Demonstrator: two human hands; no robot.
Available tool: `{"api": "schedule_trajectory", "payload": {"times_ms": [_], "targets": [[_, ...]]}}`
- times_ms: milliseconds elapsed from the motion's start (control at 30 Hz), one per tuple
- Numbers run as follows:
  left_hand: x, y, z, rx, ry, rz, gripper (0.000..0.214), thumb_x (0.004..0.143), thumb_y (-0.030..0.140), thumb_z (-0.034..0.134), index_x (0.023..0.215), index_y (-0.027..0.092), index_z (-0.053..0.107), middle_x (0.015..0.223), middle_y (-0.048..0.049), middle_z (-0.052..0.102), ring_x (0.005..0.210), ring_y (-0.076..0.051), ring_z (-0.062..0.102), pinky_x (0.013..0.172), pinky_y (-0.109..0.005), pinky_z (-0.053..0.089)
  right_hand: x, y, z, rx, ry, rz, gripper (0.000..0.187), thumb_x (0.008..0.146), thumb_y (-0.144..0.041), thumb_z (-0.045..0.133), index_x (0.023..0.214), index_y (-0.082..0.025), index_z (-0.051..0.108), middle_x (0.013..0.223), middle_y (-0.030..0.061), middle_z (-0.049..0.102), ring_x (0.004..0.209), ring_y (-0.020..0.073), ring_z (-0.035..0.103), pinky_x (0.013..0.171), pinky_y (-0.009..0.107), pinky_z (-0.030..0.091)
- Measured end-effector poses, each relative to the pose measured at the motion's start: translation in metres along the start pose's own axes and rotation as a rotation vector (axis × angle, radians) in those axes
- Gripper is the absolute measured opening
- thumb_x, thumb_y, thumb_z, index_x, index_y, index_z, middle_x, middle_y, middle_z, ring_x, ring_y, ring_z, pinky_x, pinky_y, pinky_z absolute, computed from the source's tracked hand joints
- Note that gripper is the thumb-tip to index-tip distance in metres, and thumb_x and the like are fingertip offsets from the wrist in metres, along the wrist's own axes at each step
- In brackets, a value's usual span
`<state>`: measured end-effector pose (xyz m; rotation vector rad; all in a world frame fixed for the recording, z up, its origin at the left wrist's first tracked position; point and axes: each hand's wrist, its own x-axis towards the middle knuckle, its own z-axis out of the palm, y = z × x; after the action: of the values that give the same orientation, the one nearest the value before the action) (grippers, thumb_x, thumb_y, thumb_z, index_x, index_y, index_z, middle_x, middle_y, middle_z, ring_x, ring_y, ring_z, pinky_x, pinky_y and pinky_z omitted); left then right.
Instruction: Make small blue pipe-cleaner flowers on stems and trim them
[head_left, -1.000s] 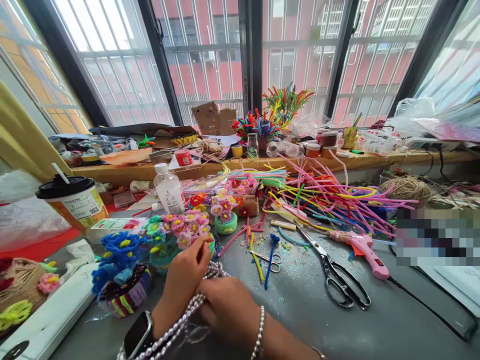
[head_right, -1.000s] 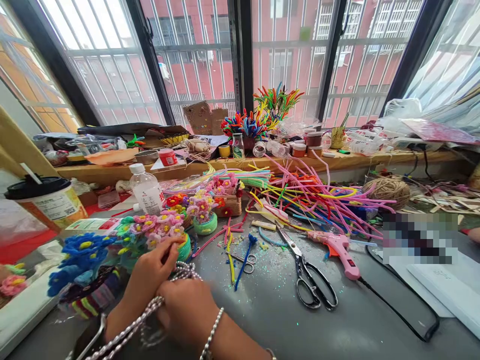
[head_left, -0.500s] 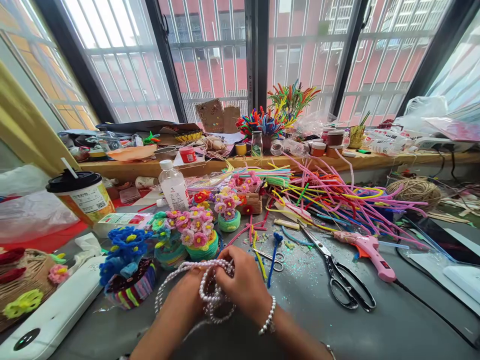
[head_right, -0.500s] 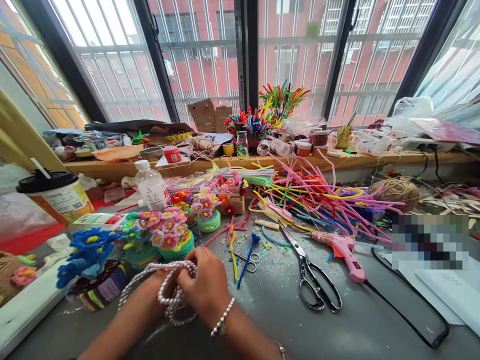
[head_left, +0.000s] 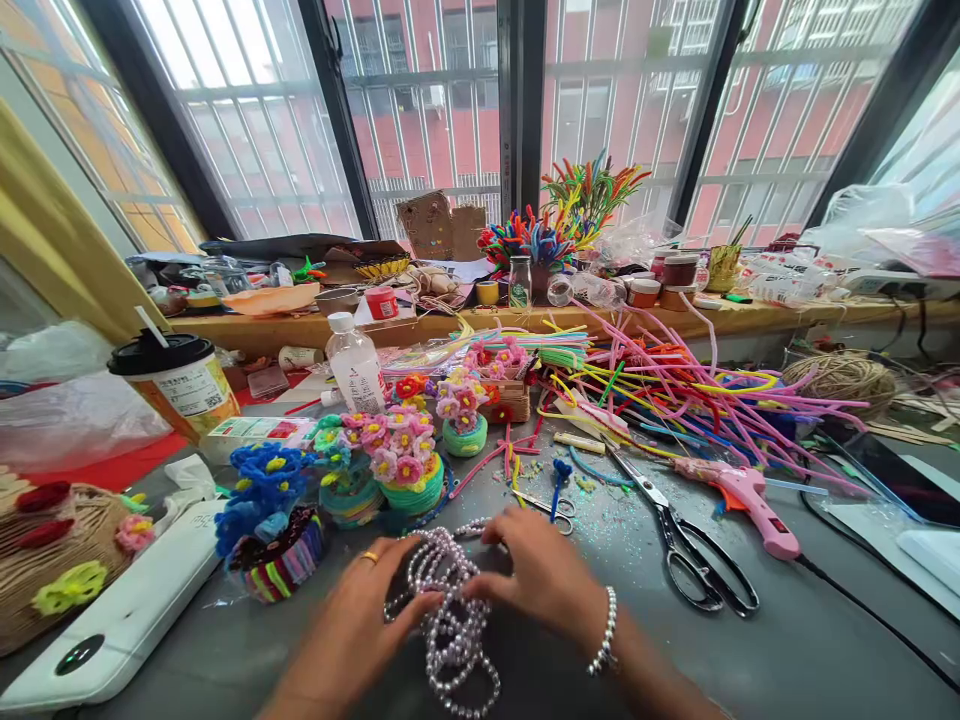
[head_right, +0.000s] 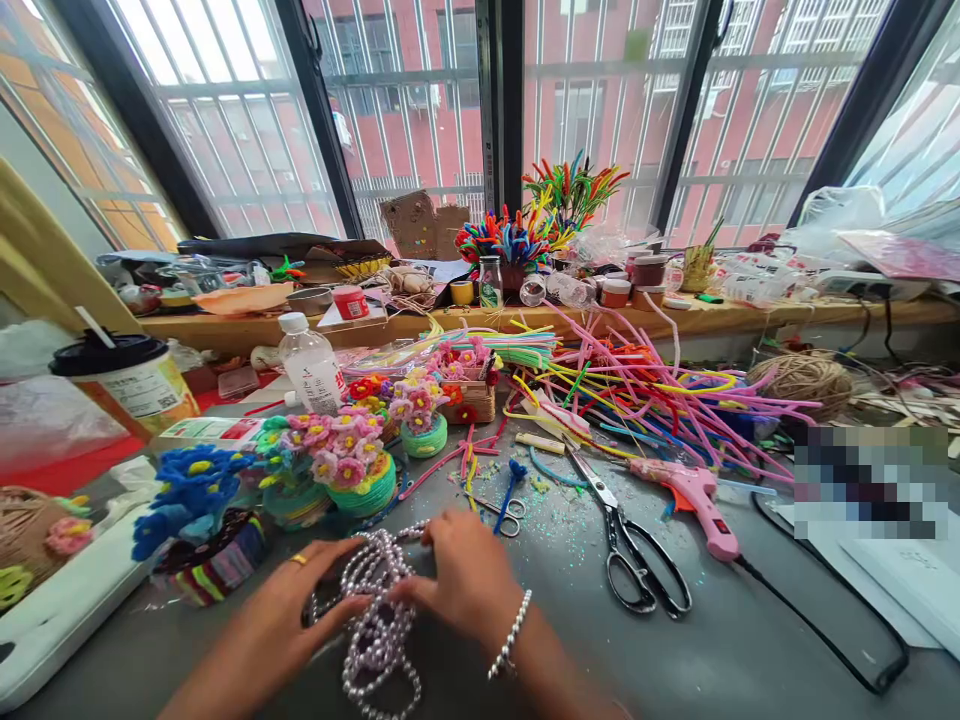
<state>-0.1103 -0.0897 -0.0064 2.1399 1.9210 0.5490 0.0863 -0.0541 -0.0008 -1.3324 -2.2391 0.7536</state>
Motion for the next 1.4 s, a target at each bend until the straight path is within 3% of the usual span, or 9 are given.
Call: {"api": "schedule_trajectory", "payload": {"times_ms": [267,400,467,600,667,867,1033,1167,1400], "targets": [[0.008,0.009,0.013,-0.012,-0.133,-0.021,0.017,0.067,0.025,0.044,0.076,0.018,0.057,0.076,-0.0051,0.063,0.073,-0.02,0.058,0.066,-0.031,0.045,-0.002,-0.006,0.021,0.031,-0.016,-0.122,0.017,0.068,-0.019,0.059,0.085,-0.019,0.058,0.086,0.0028,0.056,0.08,0.0157,0.051,0.07,0.023,0.038],[0.017,0.008,-0.004,-0.131,-0.05,0.104,0.025,0.068,0.032,0.049,0.086,0.018,0.058,0.094,-0.0073,0.061,0.089,-0.021,0.054,0.08,-0.031,0.042,0.002,-0.005,0.015,0.017,0.245,-0.088,0.048,0.059,-0.029,0.066,0.103,-0.019,0.052,0.104,0.0067,0.051,0.098,0.0224,0.041,0.084,0.033,0.032],[0.02,0.01,-0.013,-0.186,-0.032,0.176,0.021,0.069,0.034,0.049,0.08,0.019,0.06,0.092,-0.0064,0.061,0.09,-0.02,0.053,0.081,-0.028,0.042,0.006,-0.006,0.014,0.031,0.265,-0.078,0.06,0.056,-0.032,0.066,0.11,-0.014,0.047,0.108,0.0101,0.05,0.098,0.0239,0.041,0.083,0.035,0.032],[0.018,0.017,-0.025,-0.294,0.014,0.215,0.019,0.071,0.033,0.05,0.077,0.02,0.062,0.09,-0.005,0.06,0.09,-0.019,0.052,0.081,-0.026,0.041,0.013,-0.008,0.017,0.154,0.033,-0.058,0.014,0.064,-0.022,0.055,0.073,-0.013,0.06,0.066,0.0022,0.057,0.061,0.013,0.047,0.057,0.023,0.035],[0.013,0.019,-0.028,-0.356,0.037,0.162,0.02,0.07,0.034,0.051,0.08,0.02,0.061,0.087,-0.0046,0.061,0.086,-0.019,0.054,0.078,-0.025,0.043,0.015,-0.008,0.017,0.315,0.004,-0.045,0.009,0.066,-0.017,0.049,0.062,-0.013,0.056,0.054,-0.0022,0.049,0.052,0.0084,0.04,0.049,0.019,0.029],[0.004,0.02,-0.026,-0.586,0.133,-0.029,0.033,0.067,0.038,0.055,0.094,0.021,0.056,0.106,-0.0049,0.055,0.101,-0.022,0.049,0.088,-0.03,0.039,0.012,-0.007,0.002,1.222,-0.211,-0.018,0.018,0.074,-0.031,0.05,0.073,-0.013,0.053,0.063,-0.0015,0.052,0.055,0.0069,0.044,0.051,0.017,0.032],[0.007,0.025,-0.008,-1.005,-0.246,-0.075,0.073,0.059,0.054,0.056,0.12,0.019,0.037,0.122,-0.0119,0.044,0.11,-0.027,0.042,0.089,-0.039,0.037,0.01,-0.006,-0.005,1.591,-0.352,-0.015,0.023,0.068,-0.031,0.061,0.079,-0.012,0.056,0.068,0.0001,0.054,0.059,0.007,0.05,0.059,0.019,0.037],[0.007,0.038,0.004,-1.34,-0.523,-0.125,0.055,0.063,0.043,0.054,0.111,0.017,0.047,0.108,-0.0103,0.056,0.101,-0.026,0.05,0.086,-0.041,0.037,0.011,-0.006,-0.005,1.571,-0.415,-0.04,0.024,0.068,-0.033,0.061,0.077,-0.012,0.057,0.066,0.0001,0.053,0.058,0.0068,0.049,0.06,0.019,0.036],[0.009,0.043,0.001,-1.384,-0.45,-0.256,0.033,0.068,0.028,0.048,0.099,0.02,0.057,0.097,-0.0049,0.062,0.093,-0.023,0.054,0.085,-0.04,0.038,0.007,-0.004,-0.027,1.039,-0.302,-0.067,0.019,0.072,-0.031,0.055,0.076,-0.013,0.057,0.063,-0.0024,0.05,0.055,0.0058,0.042,0.052,0.017,0.032]]}}
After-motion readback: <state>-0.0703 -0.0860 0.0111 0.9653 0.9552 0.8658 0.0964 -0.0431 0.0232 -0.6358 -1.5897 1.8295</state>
